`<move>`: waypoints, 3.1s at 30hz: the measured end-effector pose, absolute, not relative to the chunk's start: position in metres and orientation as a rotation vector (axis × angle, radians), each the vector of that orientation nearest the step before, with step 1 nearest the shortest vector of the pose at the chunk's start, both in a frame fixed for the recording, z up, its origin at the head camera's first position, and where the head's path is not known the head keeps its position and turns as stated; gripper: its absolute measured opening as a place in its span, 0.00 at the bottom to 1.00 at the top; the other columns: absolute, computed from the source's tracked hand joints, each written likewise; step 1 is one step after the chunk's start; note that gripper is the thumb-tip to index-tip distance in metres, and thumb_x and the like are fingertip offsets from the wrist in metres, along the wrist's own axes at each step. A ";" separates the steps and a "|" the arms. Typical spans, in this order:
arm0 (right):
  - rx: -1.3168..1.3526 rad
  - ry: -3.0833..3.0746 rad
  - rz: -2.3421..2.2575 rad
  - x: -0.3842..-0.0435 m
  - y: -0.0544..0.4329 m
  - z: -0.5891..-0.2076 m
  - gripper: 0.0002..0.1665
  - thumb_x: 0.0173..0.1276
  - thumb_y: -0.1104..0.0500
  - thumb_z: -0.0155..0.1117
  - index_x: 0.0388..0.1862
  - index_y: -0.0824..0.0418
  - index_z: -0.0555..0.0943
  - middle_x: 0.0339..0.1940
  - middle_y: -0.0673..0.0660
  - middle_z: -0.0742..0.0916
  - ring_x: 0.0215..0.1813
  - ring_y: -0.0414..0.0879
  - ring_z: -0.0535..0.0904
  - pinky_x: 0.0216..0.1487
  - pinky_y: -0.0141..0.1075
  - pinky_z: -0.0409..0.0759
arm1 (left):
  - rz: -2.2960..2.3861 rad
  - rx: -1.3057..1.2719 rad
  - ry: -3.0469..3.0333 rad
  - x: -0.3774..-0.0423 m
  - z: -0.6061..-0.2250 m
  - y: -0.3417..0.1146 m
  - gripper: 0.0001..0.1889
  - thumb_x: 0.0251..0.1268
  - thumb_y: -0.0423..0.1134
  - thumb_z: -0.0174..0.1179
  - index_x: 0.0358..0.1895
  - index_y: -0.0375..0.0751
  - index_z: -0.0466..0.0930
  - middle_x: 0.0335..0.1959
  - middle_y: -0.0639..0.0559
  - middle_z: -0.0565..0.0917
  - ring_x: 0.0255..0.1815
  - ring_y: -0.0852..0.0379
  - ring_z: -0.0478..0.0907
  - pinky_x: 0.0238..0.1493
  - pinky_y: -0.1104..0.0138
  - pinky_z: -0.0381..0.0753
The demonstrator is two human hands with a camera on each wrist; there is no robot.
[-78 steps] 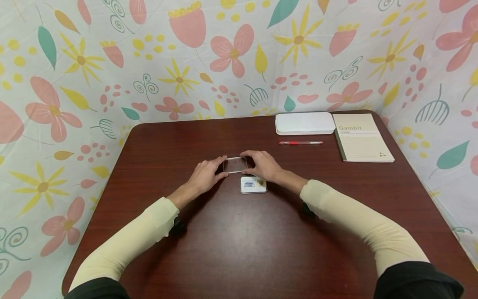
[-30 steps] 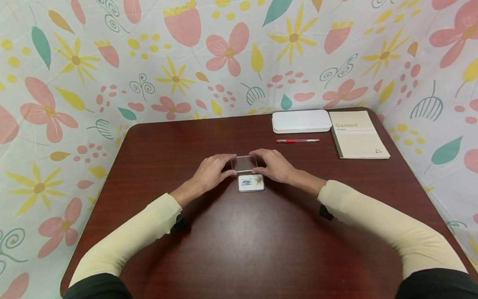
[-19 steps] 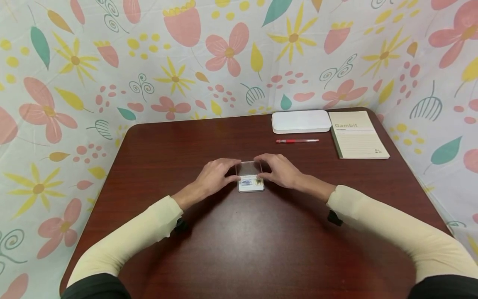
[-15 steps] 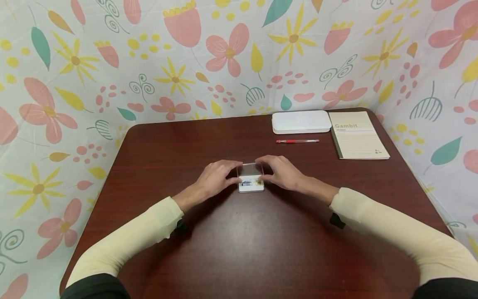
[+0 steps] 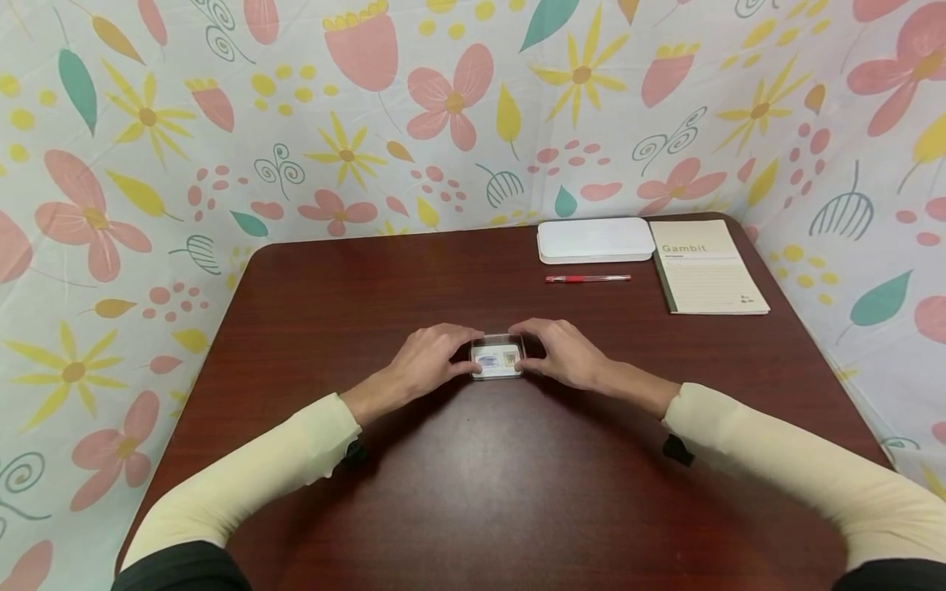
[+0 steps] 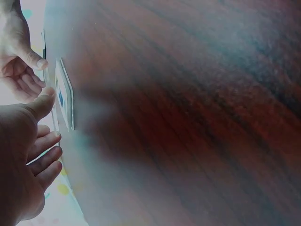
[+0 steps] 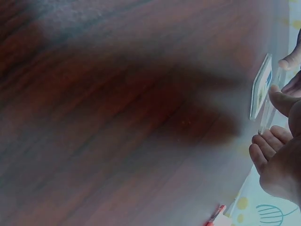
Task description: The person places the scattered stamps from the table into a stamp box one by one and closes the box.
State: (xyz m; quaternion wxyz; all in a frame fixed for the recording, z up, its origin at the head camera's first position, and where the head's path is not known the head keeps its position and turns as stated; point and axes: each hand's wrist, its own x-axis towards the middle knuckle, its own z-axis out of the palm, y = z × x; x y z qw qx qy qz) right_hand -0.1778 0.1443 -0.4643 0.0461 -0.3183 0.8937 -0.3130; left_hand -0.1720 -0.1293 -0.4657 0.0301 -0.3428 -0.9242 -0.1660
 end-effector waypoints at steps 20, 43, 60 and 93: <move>-1.022 2.747 -0.964 -0.169 0.141 -0.472 0.34 0.60 0.58 0.86 0.63 0.67 0.83 0.56 0.60 0.90 0.58 0.53 0.87 0.59 0.51 0.83 | -0.504 -1.074 -2.839 -0.163 -0.466 -0.132 0.30 0.60 0.54 0.78 0.62 0.45 0.87 0.56 0.51 0.90 0.57 0.52 0.87 0.50 0.55 0.87; -1.062 2.765 -0.948 -0.169 0.141 -0.477 0.33 0.60 0.59 0.86 0.62 0.67 0.83 0.56 0.60 0.90 0.57 0.51 0.87 0.57 0.49 0.84 | -0.442 -1.075 -2.842 -0.163 -0.469 -0.131 0.29 0.61 0.55 0.78 0.62 0.46 0.87 0.56 0.51 0.90 0.58 0.52 0.86 0.51 0.56 0.87; -1.076 2.762 -0.939 -0.169 0.140 -0.479 0.33 0.58 0.59 0.87 0.61 0.66 0.84 0.55 0.58 0.90 0.54 0.50 0.87 0.54 0.46 0.84 | -0.411 -1.107 -2.830 -0.163 -0.470 -0.131 0.28 0.61 0.54 0.79 0.62 0.47 0.87 0.55 0.52 0.90 0.57 0.52 0.86 0.50 0.56 0.87; -1.060 2.706 -0.914 -0.180 0.136 -0.474 0.35 0.54 0.57 0.89 0.60 0.65 0.87 0.43 0.56 0.84 0.41 0.50 0.78 0.44 0.42 0.76 | -0.374 -1.036 -2.959 -0.170 -0.462 -0.124 0.29 0.56 0.57 0.81 0.59 0.49 0.90 0.54 0.52 0.88 0.54 0.51 0.83 0.49 0.55 0.86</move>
